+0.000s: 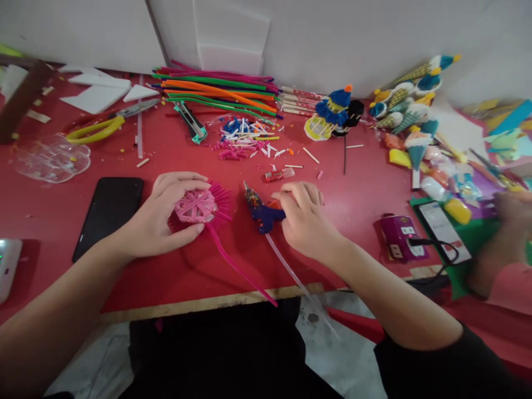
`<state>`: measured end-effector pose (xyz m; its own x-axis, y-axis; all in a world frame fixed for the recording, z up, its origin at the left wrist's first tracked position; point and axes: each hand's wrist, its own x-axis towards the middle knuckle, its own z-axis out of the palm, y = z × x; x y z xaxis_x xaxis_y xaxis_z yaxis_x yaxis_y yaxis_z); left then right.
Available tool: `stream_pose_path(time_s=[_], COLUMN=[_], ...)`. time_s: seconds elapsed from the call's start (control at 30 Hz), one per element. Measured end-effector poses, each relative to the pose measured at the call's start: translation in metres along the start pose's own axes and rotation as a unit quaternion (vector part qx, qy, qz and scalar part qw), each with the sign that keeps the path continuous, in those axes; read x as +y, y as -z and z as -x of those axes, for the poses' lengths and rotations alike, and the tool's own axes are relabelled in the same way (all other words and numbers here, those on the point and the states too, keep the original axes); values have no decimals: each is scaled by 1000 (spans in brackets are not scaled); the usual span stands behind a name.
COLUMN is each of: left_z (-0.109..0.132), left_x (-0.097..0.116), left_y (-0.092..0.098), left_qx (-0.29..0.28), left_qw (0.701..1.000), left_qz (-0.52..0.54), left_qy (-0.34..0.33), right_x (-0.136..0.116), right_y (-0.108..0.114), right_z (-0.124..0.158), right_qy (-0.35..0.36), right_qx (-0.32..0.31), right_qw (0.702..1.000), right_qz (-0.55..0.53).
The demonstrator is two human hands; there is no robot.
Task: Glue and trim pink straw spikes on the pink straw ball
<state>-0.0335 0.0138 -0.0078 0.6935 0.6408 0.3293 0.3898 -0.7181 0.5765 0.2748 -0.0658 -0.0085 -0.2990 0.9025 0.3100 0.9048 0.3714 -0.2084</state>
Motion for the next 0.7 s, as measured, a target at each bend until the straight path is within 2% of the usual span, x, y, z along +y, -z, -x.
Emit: stream_pose_path(time_s=[0.03,0.1,0.17,0.23,0.33,0.4,0.43,0.57,0.7], left_z=[0,-1,-1,0,1,1,1,0,-1], left_x=[0,0,0,0,0,-1,-1,-2,-2], left_y=[0,0,-1,-1,0,1,1,2,1], left_qx=[0,0,-2,-3,-5,-9,-11,-11,-3], left_qw=[1000,1000,1000,1000,1000,1000,1000,1000,1000], left_qz=[0,-1,-2,-3,-3,-2,-2,-2,-2], left_qy=[-1,2,9,16,19,19,16,-6,-9], right_x=[-10,-35,-62,-82,-93,-89,-85,-66,-50], right_y=[8,21,25,22,17,19,22,30,20], right_z=[-4,-10,-13,-14,-17,-22,-25,-37,-44], right_qy=[-9,-61,-88,-116,-145,-150,-145,-51,46], right_qx=[21,-3,-78,-152,-223,-228,-215,-127,-83], right_qw=[998,978,945,916,865,846,856,949,974], right_qz=[-55,-199,-305,-352,-426,-458,-447,-284,-204])
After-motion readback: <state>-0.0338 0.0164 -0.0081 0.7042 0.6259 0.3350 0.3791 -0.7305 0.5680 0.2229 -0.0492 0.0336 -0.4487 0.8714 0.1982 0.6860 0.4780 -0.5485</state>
